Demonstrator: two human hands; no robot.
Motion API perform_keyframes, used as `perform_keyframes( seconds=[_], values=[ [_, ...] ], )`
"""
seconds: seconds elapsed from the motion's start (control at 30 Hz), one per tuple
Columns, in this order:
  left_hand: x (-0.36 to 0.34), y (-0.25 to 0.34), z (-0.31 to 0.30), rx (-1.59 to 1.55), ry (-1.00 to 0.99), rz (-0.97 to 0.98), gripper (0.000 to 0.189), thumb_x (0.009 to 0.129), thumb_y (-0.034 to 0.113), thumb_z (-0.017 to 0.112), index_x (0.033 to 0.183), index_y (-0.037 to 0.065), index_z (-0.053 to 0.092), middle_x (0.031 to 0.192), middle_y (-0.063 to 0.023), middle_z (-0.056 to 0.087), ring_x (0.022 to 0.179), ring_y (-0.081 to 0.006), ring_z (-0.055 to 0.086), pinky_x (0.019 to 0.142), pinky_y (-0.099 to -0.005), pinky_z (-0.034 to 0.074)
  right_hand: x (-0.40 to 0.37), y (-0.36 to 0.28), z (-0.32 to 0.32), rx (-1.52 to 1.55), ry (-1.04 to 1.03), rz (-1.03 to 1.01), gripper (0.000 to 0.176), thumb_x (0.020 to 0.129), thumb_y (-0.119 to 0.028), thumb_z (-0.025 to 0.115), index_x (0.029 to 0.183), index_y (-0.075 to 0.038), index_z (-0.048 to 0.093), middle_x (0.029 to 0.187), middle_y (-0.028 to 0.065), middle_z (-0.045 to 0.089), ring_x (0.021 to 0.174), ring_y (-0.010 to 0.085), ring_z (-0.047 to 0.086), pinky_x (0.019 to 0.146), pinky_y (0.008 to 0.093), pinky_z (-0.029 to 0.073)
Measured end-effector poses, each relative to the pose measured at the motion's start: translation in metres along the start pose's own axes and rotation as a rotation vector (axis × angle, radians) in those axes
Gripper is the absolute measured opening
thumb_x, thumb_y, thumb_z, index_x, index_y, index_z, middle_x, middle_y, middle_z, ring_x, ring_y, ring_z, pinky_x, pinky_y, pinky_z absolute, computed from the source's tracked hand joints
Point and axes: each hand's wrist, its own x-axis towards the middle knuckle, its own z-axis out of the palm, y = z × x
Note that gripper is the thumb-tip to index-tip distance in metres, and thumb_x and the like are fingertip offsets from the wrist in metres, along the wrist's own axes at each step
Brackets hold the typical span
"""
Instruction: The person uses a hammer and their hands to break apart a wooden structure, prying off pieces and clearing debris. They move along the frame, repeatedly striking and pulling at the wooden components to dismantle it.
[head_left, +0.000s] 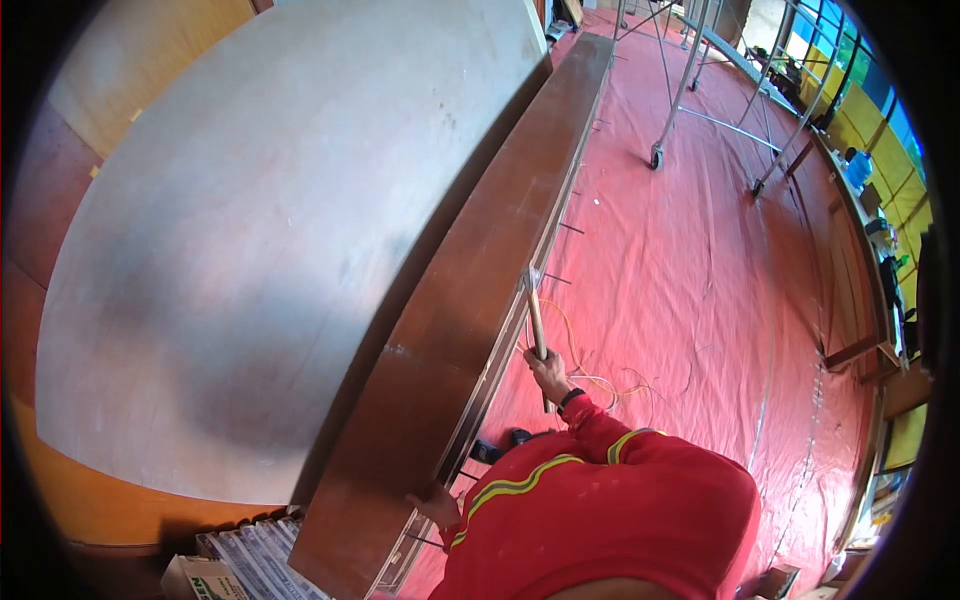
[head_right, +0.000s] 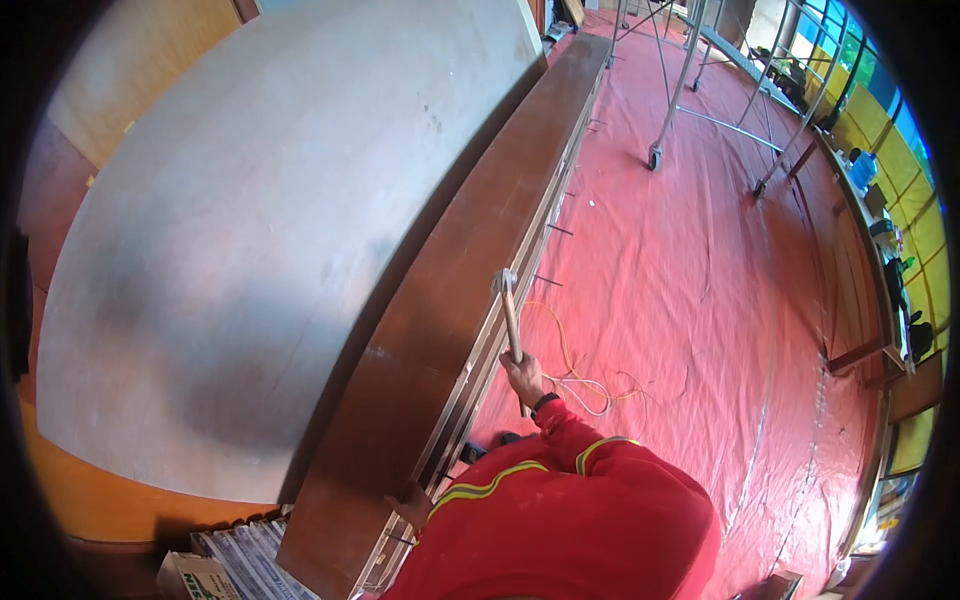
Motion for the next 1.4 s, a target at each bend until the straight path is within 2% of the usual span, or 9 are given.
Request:
perform_keyframes(
  seconds=[0.17,0.93,1.0,1.07,1.13,1.2,1.27,1.33,1.4],
  values=[
    [0.007,-0.012,0.014,-0.002,0.012,-0.010,0.066,0.087,0.046,0.063,0.134,0.004,0.044,0.135,-0.0106,0.049,0.125,-0.0256,0.044,0.108,-0.0393,0.032,0.029,-0.001,0.012,-0.100,0.104,-0.006,0.039,0.082,-0.040,0.063,0.090,-0.002,0.065,0.067,0.0131,0.059,0.066,0.0238,0.060,0.062,0.0384,0.045],
    [0.042,-0.129,0.092,0.065,0.311,0.432,0.061,0.088,0.047,0.062,0.134,0.009,0.048,0.136,-0.0071,0.051,0.122,-0.0246,0.048,0.107,-0.0388,0.037,0.290,-0.006,0.020,0.452,0.025,0.273,0.044,0.088,-0.032,0.066,0.118,-0.002,0.056,0.099,0.0082,0.060,0.080,0.0189,0.062,0.067,0.0331,0.055],
    [0.043,-0.127,0.087,0.075,0.324,0.440,0.061,0.089,0.047,0.062,0.134,0.009,0.048,0.135,-0.0069,0.051,0.122,-0.0247,0.047,0.107,-0.0384,0.037,0.284,-0.016,0.026,0.378,0.030,0.236,0.037,0.088,-0.038,0.066,0.097,-0.003,0.059,0.080,0.0033,0.056,0.063,0.0141,0.054,0.054,0.0309,0.047],
    [0.031,-0.124,0.070,1.300,0.152,0.775,0.057,0.087,0.030,0.069,0.135,0.008,0.046,0.136,-0.0068,0.049,0.121,-0.0228,0.047,0.106,-0.0379,0.037,0.282,-0.016,0.012,0.118,-0.062,0.291,0.048,0.086,-0.055,0.063,0.074,-0.010,0.054,0.060,-0.0003,0.045,0.051,0.0110,0.038,0.045,0.0308,0.033],
    [0.025,-0.127,0.081,1.125,0.064,0.643,0.069,0.079,-0.004,0.067,0.139,0.004,0.035,0.137,-0.0097,0.046,0.119,-0.0221,0.046,0.105,-0.0362,0.036,0.311,0.036,0.027,0.174,0.076,0.305,0.053,0.078,-0.062,0.068,0.064,-0.016,0.046,0.055,-0.0021,0.038,0.046,0.0109,0.034,0.042,0.0323,0.030],
    [0.041,-0.114,0.038,1.138,0.103,0.596,0.046,0.092,0.005,0.058,0.135,0.004,0.041,0.136,-0.0085,0.047,0.117,-0.0232,0.048,0.103,-0.0339,0.038,0.294,0.007,0.020,0.104,0.124,0.229,0.049,0.080,-0.052,0.070,0.079,-0.005,0.056,0.061,0.0018,0.046,0.055,0.0164,0.043,0.050,0.0365,0.037],
    [0.025,-0.107,0.090,0.168,0.411,0.320,0.042,0.094,0.003,0.054,0.135,0.004,0.042,0.133,-0.0085,0.049,0.116,-0.0231,0.049,0.101,-0.0330,0.040,0.293,0.008,0.021,0.164,0.149,0.156,0.043,0.081,-0.042,0.071,0.087,0.000,0.062,0.063,0.0037,0.050,0.057,0.0180,0.049,0.052,0.0374,0.040],
    [0.028,-0.097,0.073,0.148,0.370,0.312,0.041,0.097,0.008,0.052,0.136,0.001,0.041,0.131,-0.0115,0.052,0.113,-0.0230,0.050,0.100,-0.0321,0.040,0.300,0.019,0.022,0.158,0.152,0.234,0.035,0.082,-0.036,0.071,0.086,-0.002,0.061,0.062,0.0015,0.050,0.053,0.0145,0.048,0.048,0.0344,0.039],
    [0.006,-0.104,0.060,0.858,0.317,0.457,0.042,0.098,0.013,0.051,0.136,-0.001,0.040,0.130,-0.0153,0.052,0.110,-0.0227,0.051,0.098,-0.0318,0.039,0.298,0.009,0.010,0.194,0.137,0.254,0.030,0.082,-0.031,0.072,0.079,-0.005,0.058,0.061,-0.0011,0.049,0.050,0.0118,0.047,0.046,0.0320,0.041]
  ],
)
